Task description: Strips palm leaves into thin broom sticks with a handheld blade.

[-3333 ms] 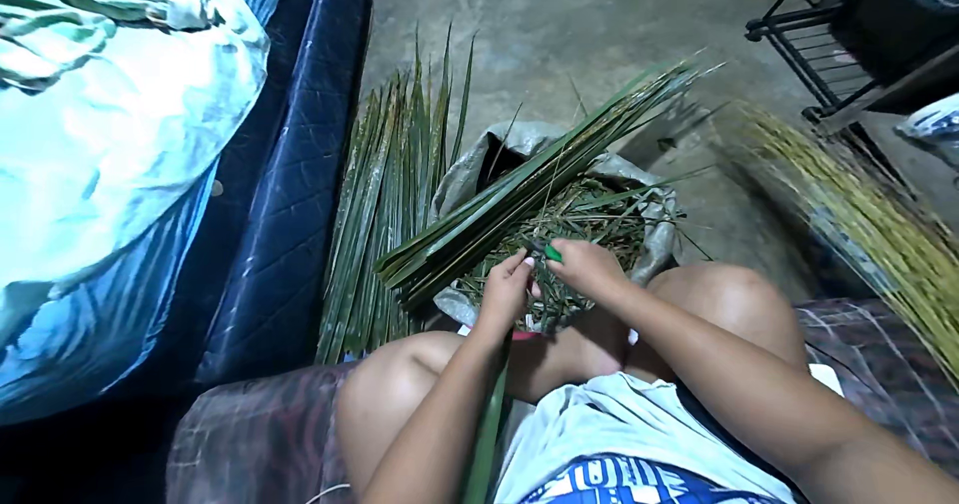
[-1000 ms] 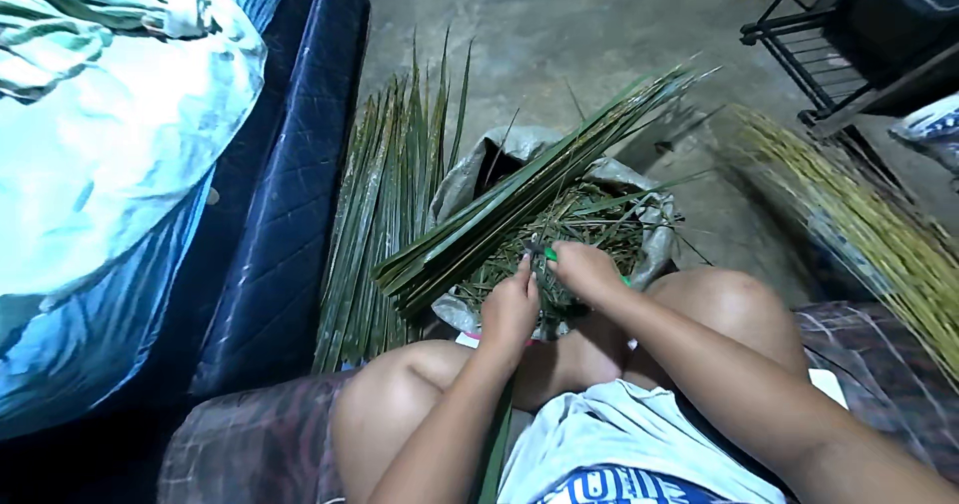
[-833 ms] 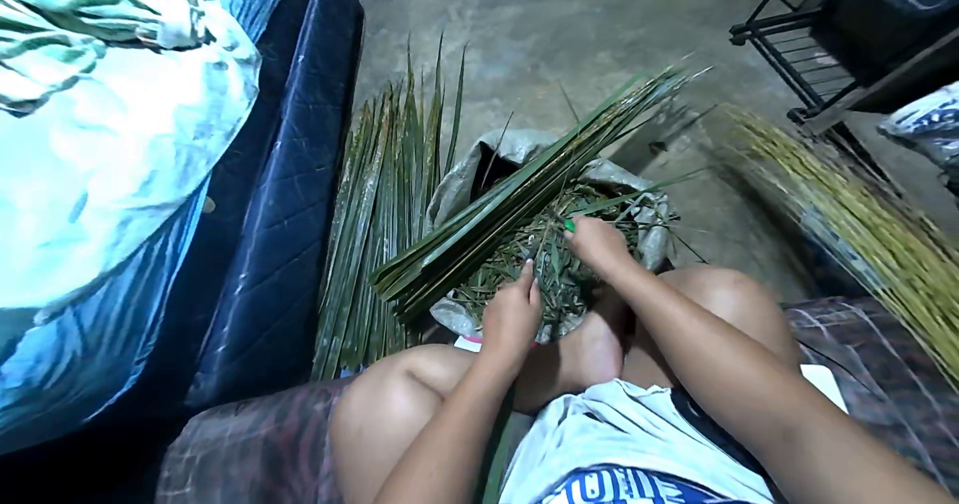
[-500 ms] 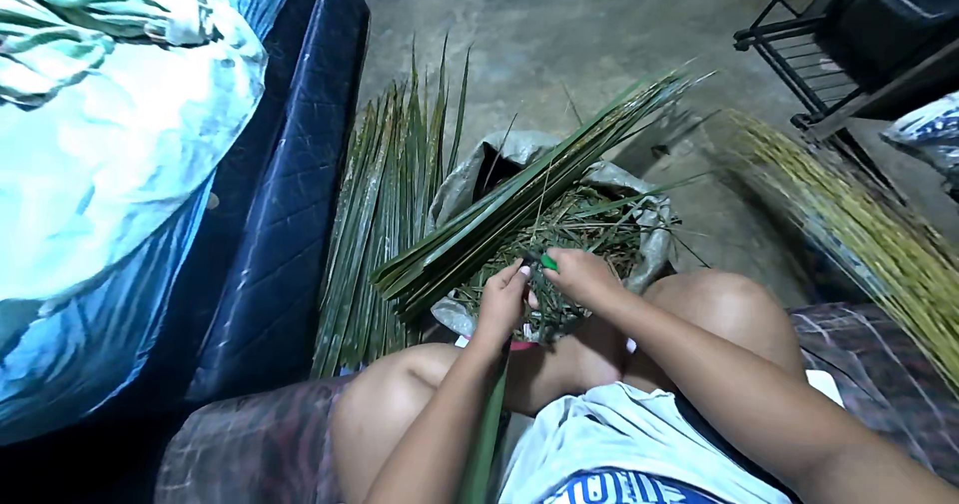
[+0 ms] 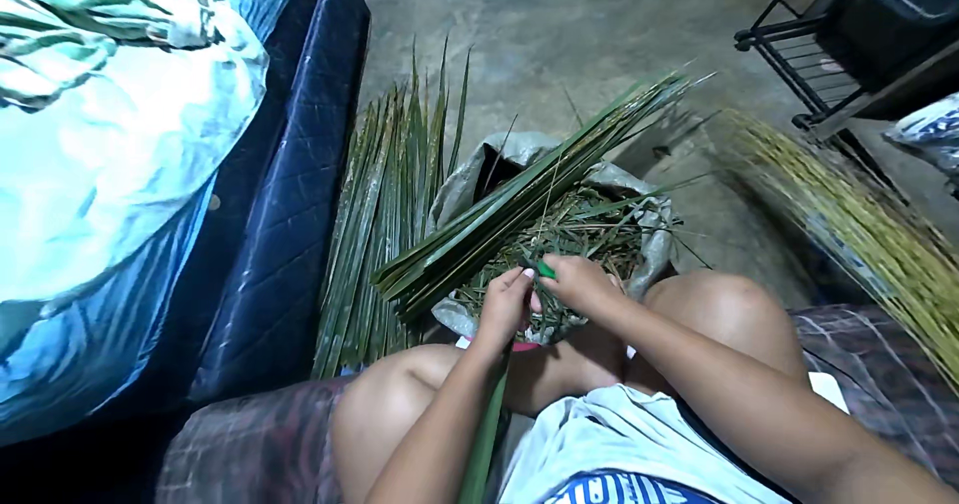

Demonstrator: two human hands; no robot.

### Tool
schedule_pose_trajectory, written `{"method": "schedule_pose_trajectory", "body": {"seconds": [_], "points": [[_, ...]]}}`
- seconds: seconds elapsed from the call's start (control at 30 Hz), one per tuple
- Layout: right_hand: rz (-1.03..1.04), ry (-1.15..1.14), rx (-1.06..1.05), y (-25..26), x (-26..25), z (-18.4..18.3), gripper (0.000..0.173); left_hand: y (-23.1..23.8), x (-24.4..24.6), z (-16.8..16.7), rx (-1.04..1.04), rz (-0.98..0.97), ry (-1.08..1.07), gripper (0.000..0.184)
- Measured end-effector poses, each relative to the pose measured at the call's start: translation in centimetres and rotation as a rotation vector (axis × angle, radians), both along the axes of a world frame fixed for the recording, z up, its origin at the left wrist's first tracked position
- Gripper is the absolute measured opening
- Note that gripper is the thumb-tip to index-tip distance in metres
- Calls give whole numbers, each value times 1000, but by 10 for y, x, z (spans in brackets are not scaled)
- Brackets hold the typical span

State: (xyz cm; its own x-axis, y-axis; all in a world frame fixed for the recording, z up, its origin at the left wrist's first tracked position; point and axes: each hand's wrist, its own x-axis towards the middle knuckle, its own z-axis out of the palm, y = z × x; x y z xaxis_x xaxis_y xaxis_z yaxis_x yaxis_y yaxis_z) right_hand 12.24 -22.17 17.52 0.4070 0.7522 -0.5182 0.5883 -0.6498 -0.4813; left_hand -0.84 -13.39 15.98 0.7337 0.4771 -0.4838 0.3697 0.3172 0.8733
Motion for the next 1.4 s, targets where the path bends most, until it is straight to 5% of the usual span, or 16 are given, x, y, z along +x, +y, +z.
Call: {"method": "schedule_pose_trajectory", "body": {"seconds": [0.13, 0.23, 0.4, 0.6, 0.9, 1.2, 1.4], "points": [[-221, -46, -10, 7, 30, -7, 32, 0, -3, 5, -28, -23, -15, 42], [-439, 99, 182, 6, 55, -24, 37, -2, -2, 5, 28, -53, 20, 42], [-417, 440, 307, 7, 37, -28, 25, -10, 3, 5, 131, -194, 172, 44], [-521, 367, 348, 9, 52, -44, 25, -12, 3, 5, 207, -298, 240, 50], [20, 245, -7, -1, -5, -19, 29, 5, 4, -12, 455, -208, 356, 44], [-161, -145, -138, 17, 11, -23, 36, -7, 7, -10, 545, -312, 397, 48], [-196, -21, -120, 13, 21, -15, 35, -6, 5, -9, 526, -306, 397, 48]]}}
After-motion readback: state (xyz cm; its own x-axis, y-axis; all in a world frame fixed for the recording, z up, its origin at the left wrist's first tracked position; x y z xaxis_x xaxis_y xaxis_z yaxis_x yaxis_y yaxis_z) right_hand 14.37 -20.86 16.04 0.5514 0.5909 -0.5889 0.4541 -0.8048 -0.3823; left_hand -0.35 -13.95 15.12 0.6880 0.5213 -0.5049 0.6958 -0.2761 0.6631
